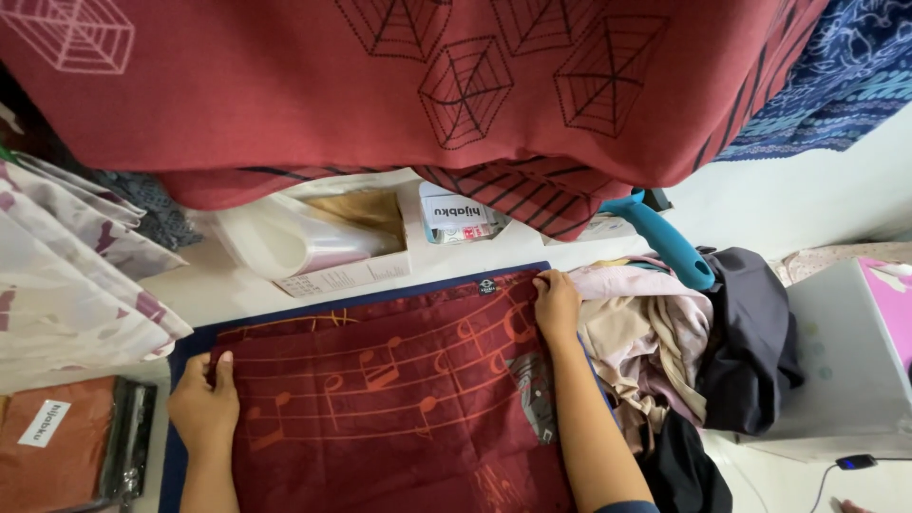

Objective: The person uses a lint roller to clean a maroon scarf with a musical note pattern laid on a blue mat. They repeatedly roll the lint roller over the fabric, folding and unfolding the scarf to access different areas.

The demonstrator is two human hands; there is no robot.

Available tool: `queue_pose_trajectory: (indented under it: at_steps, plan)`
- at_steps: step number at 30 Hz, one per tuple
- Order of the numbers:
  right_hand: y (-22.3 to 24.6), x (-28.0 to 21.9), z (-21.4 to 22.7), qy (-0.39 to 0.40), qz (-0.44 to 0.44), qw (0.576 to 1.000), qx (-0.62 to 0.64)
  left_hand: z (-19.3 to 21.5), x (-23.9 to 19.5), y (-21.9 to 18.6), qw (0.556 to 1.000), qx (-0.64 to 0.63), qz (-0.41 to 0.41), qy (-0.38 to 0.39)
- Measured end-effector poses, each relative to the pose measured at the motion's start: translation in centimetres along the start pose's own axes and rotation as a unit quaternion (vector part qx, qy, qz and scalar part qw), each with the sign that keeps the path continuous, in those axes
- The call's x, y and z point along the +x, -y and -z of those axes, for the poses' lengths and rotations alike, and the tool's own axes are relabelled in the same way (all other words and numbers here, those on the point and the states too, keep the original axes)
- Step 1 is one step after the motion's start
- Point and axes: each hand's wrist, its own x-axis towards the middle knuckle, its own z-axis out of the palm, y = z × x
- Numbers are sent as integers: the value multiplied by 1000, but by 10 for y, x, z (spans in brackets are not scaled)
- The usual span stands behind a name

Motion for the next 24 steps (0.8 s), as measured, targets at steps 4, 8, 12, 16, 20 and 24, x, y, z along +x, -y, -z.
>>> queue_pose_trajectory:
  at_steps: [4,8,12,16,20,24]
  plan:
    - [-2,-4,-4,-21,15,997,-71,12,-1,-17,999,-3,27,28]
    - [-5,-4,-8,-36,41,994,-99,2,2,-8,1000,2,7,1]
    - [-22,3,-14,0,27,988,-151,-2,3,-17,999,-13,-6,-41]
    - [-52,20,-28,28,57,970,-234,4,3,-36,998,-33,32,-48]
    - [-43,17,-16,29,24,987,-157,16,4,-45,998,-53,30,-23]
    - [3,6,6,60,-19,988,-141,32,4,-61,994,-51,94,34]
